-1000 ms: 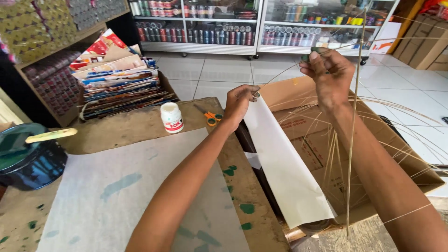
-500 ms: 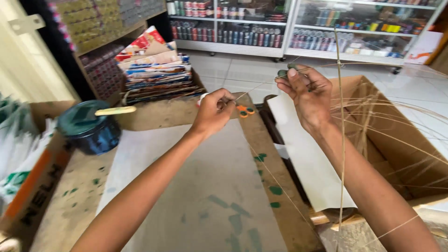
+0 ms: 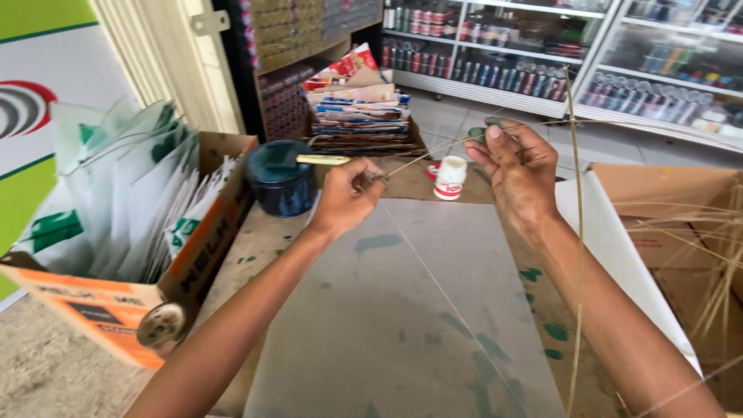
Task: Assembling a kite by gluing paper and tying a bamboo frame together with string
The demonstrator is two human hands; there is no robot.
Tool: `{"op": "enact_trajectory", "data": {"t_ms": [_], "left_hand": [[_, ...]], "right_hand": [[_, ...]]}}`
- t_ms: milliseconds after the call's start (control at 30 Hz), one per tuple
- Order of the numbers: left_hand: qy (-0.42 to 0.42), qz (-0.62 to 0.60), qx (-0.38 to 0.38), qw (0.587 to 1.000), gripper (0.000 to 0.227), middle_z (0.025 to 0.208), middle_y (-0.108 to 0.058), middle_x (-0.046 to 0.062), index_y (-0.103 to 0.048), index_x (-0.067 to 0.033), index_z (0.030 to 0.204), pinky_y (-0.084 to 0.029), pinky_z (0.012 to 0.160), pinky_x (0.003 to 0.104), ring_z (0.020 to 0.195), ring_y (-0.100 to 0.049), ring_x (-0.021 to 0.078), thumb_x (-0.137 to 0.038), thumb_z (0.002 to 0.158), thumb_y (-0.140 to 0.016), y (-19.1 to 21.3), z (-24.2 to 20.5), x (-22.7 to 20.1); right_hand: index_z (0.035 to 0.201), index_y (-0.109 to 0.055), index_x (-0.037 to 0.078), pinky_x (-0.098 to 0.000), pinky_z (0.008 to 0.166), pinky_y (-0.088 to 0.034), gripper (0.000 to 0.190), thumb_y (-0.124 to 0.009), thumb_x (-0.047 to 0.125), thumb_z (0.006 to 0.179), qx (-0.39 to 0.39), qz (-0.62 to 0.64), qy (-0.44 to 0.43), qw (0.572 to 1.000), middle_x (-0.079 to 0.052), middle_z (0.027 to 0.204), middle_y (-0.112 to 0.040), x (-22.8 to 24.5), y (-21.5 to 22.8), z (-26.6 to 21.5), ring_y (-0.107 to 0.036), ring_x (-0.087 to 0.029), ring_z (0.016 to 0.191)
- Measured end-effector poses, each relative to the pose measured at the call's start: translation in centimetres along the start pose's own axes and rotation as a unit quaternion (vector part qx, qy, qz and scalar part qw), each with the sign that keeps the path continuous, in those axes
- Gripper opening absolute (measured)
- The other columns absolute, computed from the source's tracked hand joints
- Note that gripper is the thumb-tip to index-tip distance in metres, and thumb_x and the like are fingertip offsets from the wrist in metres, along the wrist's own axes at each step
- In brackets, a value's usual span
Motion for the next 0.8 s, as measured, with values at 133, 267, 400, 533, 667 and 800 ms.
{"op": "enact_trajectory", "data": {"t_ms": [133,267,400,533,667,800], "left_hand": [[0.028,0.009,0.012,0.999,0.025,0.088,-0.075,0.010,-0.074,-0.0081,0.107,-0.059,0.064,0.033,0.077,-0.073,0.0185,-0.015,0.082,-0.072,3.2,-1.6,-2.4],[-0.058,0.141,0.010,0.988,0.041,0.110,-0.066,0.014,-0.068,-0.0100,0.122,-0.051,0.091,0.051,0.110,-0.066,0.0354,-0.027,0.086,-0.073,4.9,-2.8,-7.4],[-0.218,0.122,-0.004,0.968,0.026,0.108,-0.060,0.016,-0.067,-0.0048,0.118,-0.044,0.100,0.058,0.113,-0.061,0.0409,-0.012,0.094,-0.066,3.0,-2.2,-11.0],[-0.224,0.097,-0.034,0.969,0.016,0.090,-0.070,0.014,-0.073,-0.0105,0.100,-0.055,0.082,0.051,0.094,-0.070,0.0422,-0.020,0.090,-0.066,-0.1,2.7,-11.4],[-0.073,0.024,0.072,0.994,0.031,0.084,-0.077,0.014,-0.078,-0.0108,0.098,-0.059,0.079,0.045,0.090,-0.076,0.0364,-0.036,0.085,-0.065,-1.7,4.7,-11.9],[0.056,-0.086,0.140,0.985,0.033,0.084,-0.077,0.020,-0.075,0.0038,0.103,-0.063,0.071,0.034,0.077,-0.078,0.0252,-0.019,0.080,-0.071,-3.4,6.0,-10.5]], "right_hand": [[0.111,-0.070,0.005,-0.0351,0.092,-0.070,0.012,-0.067,0.011,0.102,0.020,0.002,-0.020,1.000,-0.017,0.105,-0.076,-1.7,-2.9,-0.8,-0.079,-0.026,0.094],[0.109,-0.070,0.004,-0.0362,0.090,-0.069,0.010,-0.068,0.011,0.101,0.032,0.014,-0.035,0.999,-0.015,0.103,-0.075,-3.5,-5.6,-1.9,-0.079,-0.026,0.094],[0.109,-0.071,0.005,-0.0414,0.091,-0.067,0.010,-0.067,0.010,0.102,0.048,0.001,-0.042,0.998,-0.012,0.102,-0.075,-4.2,-8.2,-3.7,-0.077,-0.023,0.095],[0.103,-0.073,0.005,-0.0408,0.084,-0.067,0.009,-0.066,0.001,0.099,0.052,-0.018,-0.028,0.998,-0.007,0.088,-0.070,-10.1,-7.3,-2.2,-0.074,-0.020,0.084],[0.103,-0.074,0.001,-0.0531,0.085,-0.065,0.010,-0.071,-0.003,0.094,0.089,0.022,-0.054,0.994,-0.018,0.091,-0.074,-7.5,-9.6,-4.8,-0.076,-0.030,0.089],[0.102,-0.074,0.000,-0.0505,0.084,-0.067,0.008,-0.071,0.002,0.094,0.102,0.006,-0.058,0.993,-0.017,0.094,-0.075,-6.3,-10.1,-5.6,-0.077,-0.032,0.091]]}}
Point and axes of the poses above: each hand's wrist, its own z-axis towards the middle knuckle, its own y-axis out of the back of the hand, x = y × z, the point moved 3 cm from there along z, towards the middle knuckle
